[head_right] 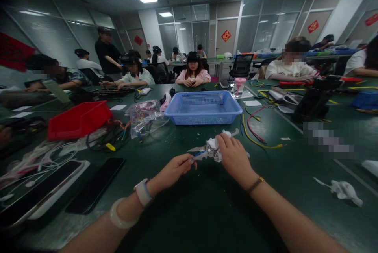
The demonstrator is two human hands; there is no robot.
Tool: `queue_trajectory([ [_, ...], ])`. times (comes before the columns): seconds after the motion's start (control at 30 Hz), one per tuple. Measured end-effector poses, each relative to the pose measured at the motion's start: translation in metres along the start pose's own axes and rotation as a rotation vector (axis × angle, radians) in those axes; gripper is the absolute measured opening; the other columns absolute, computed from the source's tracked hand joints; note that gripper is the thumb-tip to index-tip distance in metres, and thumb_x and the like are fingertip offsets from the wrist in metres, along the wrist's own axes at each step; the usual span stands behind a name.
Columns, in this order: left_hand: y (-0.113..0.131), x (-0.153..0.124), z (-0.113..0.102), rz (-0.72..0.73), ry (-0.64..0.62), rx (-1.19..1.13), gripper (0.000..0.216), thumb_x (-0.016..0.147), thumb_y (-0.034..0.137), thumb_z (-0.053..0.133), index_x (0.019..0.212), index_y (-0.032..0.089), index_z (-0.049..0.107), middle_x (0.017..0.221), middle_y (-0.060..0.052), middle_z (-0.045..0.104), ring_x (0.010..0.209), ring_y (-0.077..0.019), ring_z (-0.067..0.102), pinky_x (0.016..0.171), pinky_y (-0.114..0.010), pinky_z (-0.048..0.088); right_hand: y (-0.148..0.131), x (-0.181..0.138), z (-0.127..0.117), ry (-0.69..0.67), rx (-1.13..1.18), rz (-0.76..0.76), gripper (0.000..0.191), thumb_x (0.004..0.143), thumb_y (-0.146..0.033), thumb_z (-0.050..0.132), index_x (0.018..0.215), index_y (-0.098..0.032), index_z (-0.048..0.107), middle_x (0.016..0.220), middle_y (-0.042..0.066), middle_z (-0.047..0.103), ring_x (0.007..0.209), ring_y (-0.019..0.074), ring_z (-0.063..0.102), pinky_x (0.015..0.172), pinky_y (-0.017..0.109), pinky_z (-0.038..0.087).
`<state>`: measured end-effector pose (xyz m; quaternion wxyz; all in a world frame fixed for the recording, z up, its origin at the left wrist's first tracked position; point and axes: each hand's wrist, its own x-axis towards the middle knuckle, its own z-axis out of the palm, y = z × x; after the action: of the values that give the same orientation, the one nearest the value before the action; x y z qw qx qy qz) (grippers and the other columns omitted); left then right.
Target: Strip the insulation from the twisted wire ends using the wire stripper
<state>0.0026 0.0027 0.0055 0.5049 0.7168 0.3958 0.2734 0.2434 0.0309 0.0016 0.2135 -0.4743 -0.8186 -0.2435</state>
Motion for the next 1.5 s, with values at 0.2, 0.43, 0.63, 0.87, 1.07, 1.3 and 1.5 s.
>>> queue_trajectory([
  [0.2,-0.001,-0.001,0.000,0.024,-0.025,-0.006,0.035,0.096,0.041,0.039,0.096,0.013,0.061,0.066,0.004,0.037,0.059,-0.0099,0.035,0.055,-0.022,0.028,0.011,0.004,-0.005,0.048,-0.095,-0.091,0.030,0.089,-0.011,0.039,0.116,-0.013,0.054,0.115,0.015,0.060,0.090,0.0242,0.055,0.080,0.038,0.042],
  [0.43,0.001,0.000,-0.001,0.032,-0.034,0.006,0.034,0.097,0.038,0.038,0.096,0.014,0.062,0.064,0.005,0.038,0.059,-0.0103,0.037,0.057,-0.023,0.030,0.014,0.005,0.000,0.046,-0.062,-0.092,0.027,0.090,-0.013,0.041,0.109,-0.013,0.058,0.104,0.014,0.063,0.089,0.0232,0.055,0.076,0.035,0.038],
  [0.63,0.004,0.000,-0.001,0.008,-0.043,0.013,0.032,0.097,0.033,0.039,0.101,0.014,0.064,0.064,0.004,0.040,0.061,-0.0105,0.040,0.060,-0.023,0.033,0.018,0.006,-0.005,0.073,-0.056,-0.098,0.024,0.090,-0.016,0.043,0.103,-0.015,0.063,0.098,0.012,0.065,0.081,0.0222,0.052,0.072,0.036,0.035],
  [0.87,0.003,-0.001,0.000,0.033,-0.066,-0.078,0.026,0.092,0.029,0.051,0.111,0.016,0.062,0.088,-0.002,0.056,0.074,-0.0120,0.048,0.069,-0.024,0.039,0.019,-0.001,-0.006,0.162,-0.137,-0.077,0.022,0.088,-0.018,0.049,0.105,-0.020,0.062,0.100,0.007,0.068,0.096,0.0246,0.051,0.084,0.039,0.034],
  [1.07,0.001,0.000,0.002,0.009,-0.074,-0.010,0.025,0.093,0.031,0.049,0.102,0.014,0.065,0.072,0.002,0.048,0.065,-0.0109,0.043,0.061,-0.022,0.035,0.024,0.003,0.000,0.147,0.064,-0.135,0.028,0.087,-0.010,0.043,0.106,-0.018,0.062,0.114,0.011,0.064,0.119,0.0257,0.047,0.102,0.048,0.031],
  [1.3,0.006,-0.002,0.000,-0.033,-0.058,0.053,0.029,0.095,0.033,0.045,0.103,0.015,0.065,0.067,0.004,0.043,0.061,-0.0102,0.040,0.058,-0.022,0.032,0.026,0.007,-0.001,0.026,0.038,-0.169,0.024,0.084,-0.013,0.045,0.102,-0.014,0.063,0.094,0.011,0.065,0.090,0.0244,0.055,0.091,0.041,0.039],
  [1.5,0.006,-0.001,0.000,-0.016,-0.058,0.048,0.030,0.095,0.033,0.043,0.103,0.014,0.064,0.067,0.004,0.043,0.063,-0.0108,0.042,0.060,-0.022,0.033,0.024,0.008,-0.006,-0.023,0.025,-0.175,0.019,0.083,-0.015,0.050,0.097,-0.014,0.063,0.086,0.010,0.064,0.082,0.0231,0.053,0.081,0.036,0.038],
])
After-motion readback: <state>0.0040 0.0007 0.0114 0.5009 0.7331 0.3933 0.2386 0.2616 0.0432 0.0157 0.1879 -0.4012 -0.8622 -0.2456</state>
